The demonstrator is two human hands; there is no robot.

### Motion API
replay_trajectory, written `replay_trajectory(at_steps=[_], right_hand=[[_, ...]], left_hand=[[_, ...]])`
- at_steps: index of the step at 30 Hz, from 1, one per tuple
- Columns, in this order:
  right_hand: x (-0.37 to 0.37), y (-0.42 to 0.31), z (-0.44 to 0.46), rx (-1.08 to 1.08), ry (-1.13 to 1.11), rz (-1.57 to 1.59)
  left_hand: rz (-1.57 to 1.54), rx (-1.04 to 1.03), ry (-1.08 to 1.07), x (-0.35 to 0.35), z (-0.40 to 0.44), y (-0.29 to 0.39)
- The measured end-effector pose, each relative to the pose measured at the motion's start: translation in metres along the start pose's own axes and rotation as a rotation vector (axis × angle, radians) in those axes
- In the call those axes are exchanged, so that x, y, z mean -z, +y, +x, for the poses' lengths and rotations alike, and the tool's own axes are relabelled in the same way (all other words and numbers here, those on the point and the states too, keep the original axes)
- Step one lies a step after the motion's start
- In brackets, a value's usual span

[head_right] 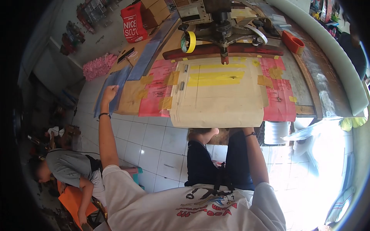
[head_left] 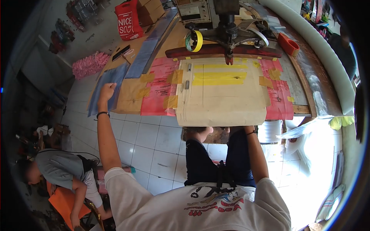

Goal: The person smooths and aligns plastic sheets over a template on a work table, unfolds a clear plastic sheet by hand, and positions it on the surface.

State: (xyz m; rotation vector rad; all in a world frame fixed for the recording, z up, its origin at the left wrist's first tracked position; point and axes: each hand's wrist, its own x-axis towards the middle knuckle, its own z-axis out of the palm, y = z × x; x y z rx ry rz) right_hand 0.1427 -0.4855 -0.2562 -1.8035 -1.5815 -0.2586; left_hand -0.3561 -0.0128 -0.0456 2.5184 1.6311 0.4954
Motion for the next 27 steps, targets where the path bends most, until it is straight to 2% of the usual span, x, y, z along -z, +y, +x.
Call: replay_trajectory(at_steps=[1,4,8,10,11,14,19,25,27], right_hand=[[-0.002,0.001,-0.001,-0.005,-0.014,0.0],[-0.007,0.001,-0.003,-0.015,-0.056,-0.008],[0.015,-0.027,0.006,-0.091,-0.131,0.156],[0.011,-0.031,0.005,-0.134,-0.204,0.131],[0.012,-0.031,0.003,-0.158,-0.242,0.112],[-0.002,-0.033,-0.005,-0.214,-0.158,0.082],[-0.052,-0.003,-0.023,-0.192,-0.181,-0.03],[-0.064,0.011,-0.024,-0.094,-0.078,-0.09],[-0.062,0.013,-0.024,-0.08,-0.032,-0.061]], left_hand=[[0.036,0.014,0.013,0.0,-0.003,0.006],[-0.291,0.042,0.033,-0.006,-0.008,0.004],[-0.058,0.026,0.033,0.007,-0.03,0.041],[0.044,0.034,0.067,0.005,-0.031,0.046],[-0.012,0.042,0.038,0.004,-0.028,0.045],[-0.176,0.058,-0.047,0.005,-0.013,0.026],[-0.33,0.133,-0.095,0.007,-0.012,0.015],[-0.275,0.085,-0.061,0.0,-0.009,0.006],[-0.208,0.056,0.034,-0.004,-0.01,0.007]])
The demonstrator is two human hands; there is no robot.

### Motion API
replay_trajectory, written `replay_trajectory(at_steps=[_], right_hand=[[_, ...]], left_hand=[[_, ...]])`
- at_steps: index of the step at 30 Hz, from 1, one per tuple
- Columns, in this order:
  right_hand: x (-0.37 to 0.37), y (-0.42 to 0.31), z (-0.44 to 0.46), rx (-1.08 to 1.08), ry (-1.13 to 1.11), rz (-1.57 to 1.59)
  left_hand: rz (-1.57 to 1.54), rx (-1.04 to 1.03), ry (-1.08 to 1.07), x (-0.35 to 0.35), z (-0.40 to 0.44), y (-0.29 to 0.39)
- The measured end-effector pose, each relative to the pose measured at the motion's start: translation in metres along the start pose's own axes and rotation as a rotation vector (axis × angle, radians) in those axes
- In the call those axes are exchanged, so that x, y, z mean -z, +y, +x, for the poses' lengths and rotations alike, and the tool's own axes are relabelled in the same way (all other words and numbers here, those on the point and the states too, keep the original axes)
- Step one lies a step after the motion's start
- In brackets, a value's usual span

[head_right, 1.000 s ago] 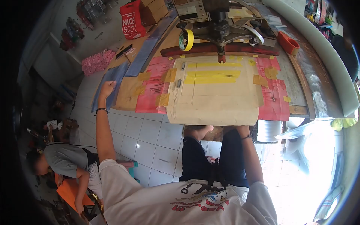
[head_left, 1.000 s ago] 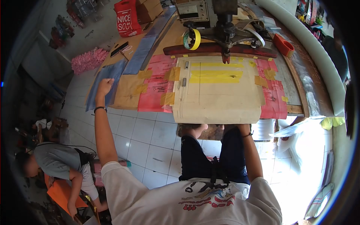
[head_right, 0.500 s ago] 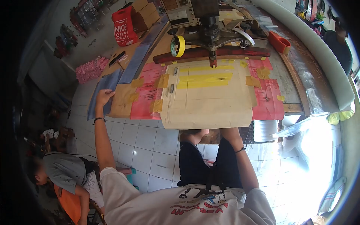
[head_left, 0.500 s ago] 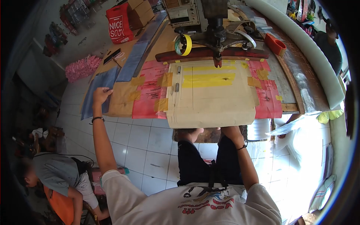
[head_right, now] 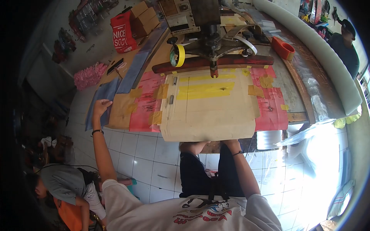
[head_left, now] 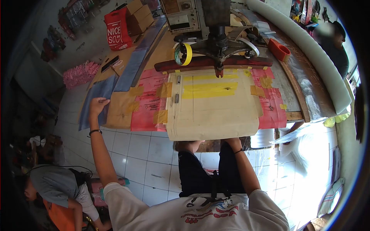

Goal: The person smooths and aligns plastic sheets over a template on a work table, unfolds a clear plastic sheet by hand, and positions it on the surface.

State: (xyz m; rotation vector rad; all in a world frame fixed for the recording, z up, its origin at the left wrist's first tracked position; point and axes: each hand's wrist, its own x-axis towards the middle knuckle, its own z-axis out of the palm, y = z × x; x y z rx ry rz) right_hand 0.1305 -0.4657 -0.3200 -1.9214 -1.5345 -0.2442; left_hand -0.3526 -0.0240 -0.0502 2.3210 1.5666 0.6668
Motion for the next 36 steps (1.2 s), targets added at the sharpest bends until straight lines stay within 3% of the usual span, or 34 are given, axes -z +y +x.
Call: replay_trajectory(at_steps=[5,7,10,13,17,23,26,28,30,31,34,36], right_hand=[[0.004,0.005,-0.001,0.056,0.121,0.061],[0.002,0.006,-0.003,0.013,0.069,0.108],[0.005,0.003,-0.004,-0.024,0.039,0.129],[0.005,0.003,-0.007,-0.02,0.05,0.056],[0.018,-0.013,0.001,-0.05,0.087,0.013],[0.056,-0.038,0.01,-0.128,-0.082,0.071],[0.086,-0.056,0.008,-0.165,0.016,0.147],[0.097,-0.045,-0.013,-0.277,0.077,0.288],[0.076,0.035,-0.081,-0.742,-0.032,0.644],[0.104,0.031,-0.082,-1.052,0.197,0.959],[0.162,0.061,-0.108,-1.142,0.731,0.92],[0.205,0.058,-0.09,-1.092,0.825,0.927]], left_hand=[[0.093,-0.034,0.267,-0.02,-0.031,0.026],[0.064,0.055,0.393,-0.025,-0.051,0.052],[0.176,-0.004,0.452,-0.028,-0.055,0.052],[0.15,0.095,0.348,-0.03,-0.052,0.053],[0.236,0.044,0.301,-0.034,-0.045,0.042],[0.243,0.057,0.272,-0.033,-0.047,0.044],[0.245,0.049,0.274,-0.033,-0.047,0.044],[0.251,0.047,0.274,-0.033,-0.047,0.043],[0.281,0.036,0.285,-0.035,-0.047,0.042],[0.295,0.033,0.294,-0.035,-0.046,0.042],[0.321,0.047,0.298,-0.035,-0.045,0.041],[0.305,0.084,0.272,-0.032,-0.045,0.048]])
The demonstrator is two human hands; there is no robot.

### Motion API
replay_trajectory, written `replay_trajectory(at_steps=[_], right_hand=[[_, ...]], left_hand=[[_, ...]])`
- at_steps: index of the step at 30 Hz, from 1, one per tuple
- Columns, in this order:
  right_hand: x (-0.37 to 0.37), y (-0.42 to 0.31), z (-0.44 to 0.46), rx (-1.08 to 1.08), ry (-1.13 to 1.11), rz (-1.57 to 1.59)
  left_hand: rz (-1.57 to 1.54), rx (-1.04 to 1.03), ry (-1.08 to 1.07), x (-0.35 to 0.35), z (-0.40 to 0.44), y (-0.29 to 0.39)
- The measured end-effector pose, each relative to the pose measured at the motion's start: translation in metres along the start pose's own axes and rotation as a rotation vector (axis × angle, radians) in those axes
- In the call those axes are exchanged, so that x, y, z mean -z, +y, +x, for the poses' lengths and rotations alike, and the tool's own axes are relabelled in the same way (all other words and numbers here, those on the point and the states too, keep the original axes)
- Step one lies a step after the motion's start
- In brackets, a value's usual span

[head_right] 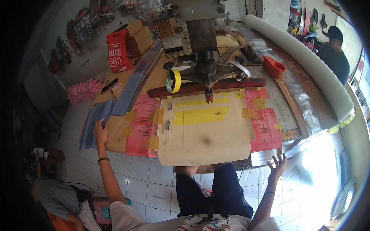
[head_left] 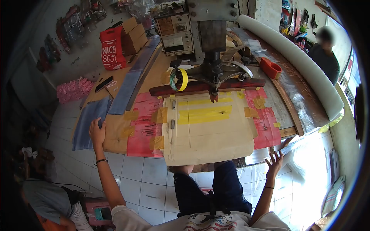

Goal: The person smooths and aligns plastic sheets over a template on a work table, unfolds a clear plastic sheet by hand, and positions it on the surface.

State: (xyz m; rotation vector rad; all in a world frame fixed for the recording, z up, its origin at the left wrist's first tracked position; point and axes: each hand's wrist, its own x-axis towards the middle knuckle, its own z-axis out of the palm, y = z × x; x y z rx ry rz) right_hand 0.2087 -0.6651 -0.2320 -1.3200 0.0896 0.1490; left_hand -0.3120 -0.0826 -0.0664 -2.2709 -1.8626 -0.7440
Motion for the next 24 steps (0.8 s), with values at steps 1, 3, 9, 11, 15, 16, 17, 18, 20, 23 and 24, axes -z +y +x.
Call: replay_trajectory(at_steps=[1,3,9,11,15,16,17,18,20,23,24], right_hand=[[0.002,-0.006,0.007,0.083,-0.049,0.023],[-0.008,-0.018,0.017,0.123,-0.138,0.007],[-0.042,-0.011,0.036,0.111,-0.21,0.024],[-0.038,0.01,0.049,0.216,-0.27,-0.089],[-0.046,0.012,0.049,0.18,-0.17,-0.102],[-0.055,0.005,0.041,0.126,-0.155,-0.031],[-0.049,0.02,0.054,0.208,-0.153,-0.095],[-0.039,0.047,0.078,0.289,-0.151,-0.159],[-0.034,0.057,0.091,0.378,-0.162,-0.195],[-0.046,0.048,0.096,0.463,-0.136,-0.075],[-0.045,0.047,0.1,0.443,-0.155,-0.09]], left_hand=[[-0.002,0.013,-0.021,0.0,-0.001,0.001],[0.006,0.01,-0.006,-0.003,-0.001,0.001],[0.018,0.009,-0.007,-0.005,0.001,-0.004],[0.014,0.007,-0.009,-0.004,0.0,-0.003],[0.016,0.018,-0.002,-0.004,0.0,-0.001],[0.017,0.022,-0.002,-0.004,0.0,-0.001],[0.015,0.021,-0.005,-0.004,0.0,0.0],[0.013,0.02,-0.009,-0.004,0.0,0.0],[0.011,0.019,-0.012,-0.004,0.0,-0.001],[0.01,0.021,-0.007,-0.005,0.0,-0.001],[0.006,0.021,-0.004,-0.005,0.0,-0.001]])
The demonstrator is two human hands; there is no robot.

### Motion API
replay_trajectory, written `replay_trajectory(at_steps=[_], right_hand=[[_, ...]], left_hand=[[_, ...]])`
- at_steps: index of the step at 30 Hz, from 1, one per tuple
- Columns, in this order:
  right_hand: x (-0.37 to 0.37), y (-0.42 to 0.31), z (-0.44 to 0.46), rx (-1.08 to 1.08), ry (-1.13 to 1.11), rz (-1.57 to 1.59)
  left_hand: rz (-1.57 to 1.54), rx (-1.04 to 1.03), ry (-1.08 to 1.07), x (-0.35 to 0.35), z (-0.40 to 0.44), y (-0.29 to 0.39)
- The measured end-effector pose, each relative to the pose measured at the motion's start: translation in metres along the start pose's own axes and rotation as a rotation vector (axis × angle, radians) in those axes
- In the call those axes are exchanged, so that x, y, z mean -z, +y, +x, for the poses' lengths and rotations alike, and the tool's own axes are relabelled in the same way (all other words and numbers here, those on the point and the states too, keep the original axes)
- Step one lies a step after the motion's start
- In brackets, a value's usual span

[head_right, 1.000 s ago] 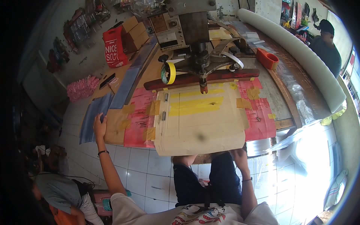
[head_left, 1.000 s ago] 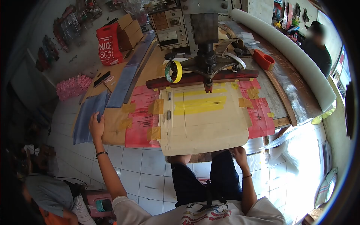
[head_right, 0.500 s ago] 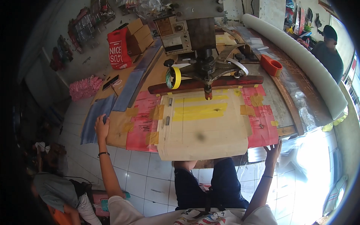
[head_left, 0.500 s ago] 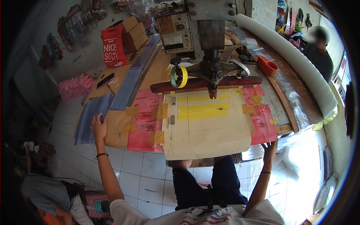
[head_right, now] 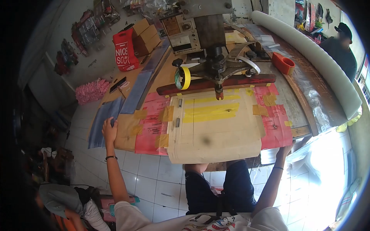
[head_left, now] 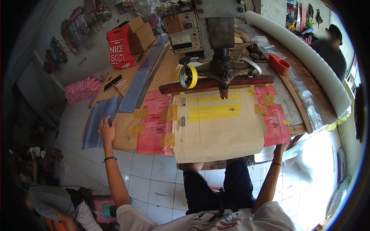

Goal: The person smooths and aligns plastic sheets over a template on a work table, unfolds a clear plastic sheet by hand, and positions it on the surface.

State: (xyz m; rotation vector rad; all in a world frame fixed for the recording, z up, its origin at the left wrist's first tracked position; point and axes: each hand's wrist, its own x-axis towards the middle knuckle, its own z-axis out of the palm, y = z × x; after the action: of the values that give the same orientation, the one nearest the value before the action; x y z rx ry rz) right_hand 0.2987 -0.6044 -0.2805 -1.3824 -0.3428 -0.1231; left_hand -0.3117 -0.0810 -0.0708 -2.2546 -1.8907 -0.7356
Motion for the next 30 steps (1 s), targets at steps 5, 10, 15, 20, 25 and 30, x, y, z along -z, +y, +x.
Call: replay_trajectory(at_steps=[5,10,15,20,25,30], right_hand=[[0.006,0.013,0.005,0.0,0.091,-0.152],[0.017,0.019,0.008,-0.057,0.078,-0.119],[0.005,-0.001,0.003,0.033,0.12,-0.173],[0.0,-0.009,0.001,0.025,0.149,-0.194],[0.003,-0.008,0.002,-0.009,0.097,-0.134],[0.003,-0.012,0.003,-0.038,0.12,-0.199]], left_hand=[[-0.009,-0.007,-0.002,0.004,0.0,0.002],[-0.002,-0.016,0.01,-0.001,0.002,0.0],[0.008,-0.019,0.014,-0.001,0.005,0.003],[-0.033,-0.088,0.014,0.002,0.006,0.001],[-0.108,-0.191,0.021,-0.004,0.012,-0.009],[-0.113,-0.179,-0.007,-0.002,0.011,-0.008]])
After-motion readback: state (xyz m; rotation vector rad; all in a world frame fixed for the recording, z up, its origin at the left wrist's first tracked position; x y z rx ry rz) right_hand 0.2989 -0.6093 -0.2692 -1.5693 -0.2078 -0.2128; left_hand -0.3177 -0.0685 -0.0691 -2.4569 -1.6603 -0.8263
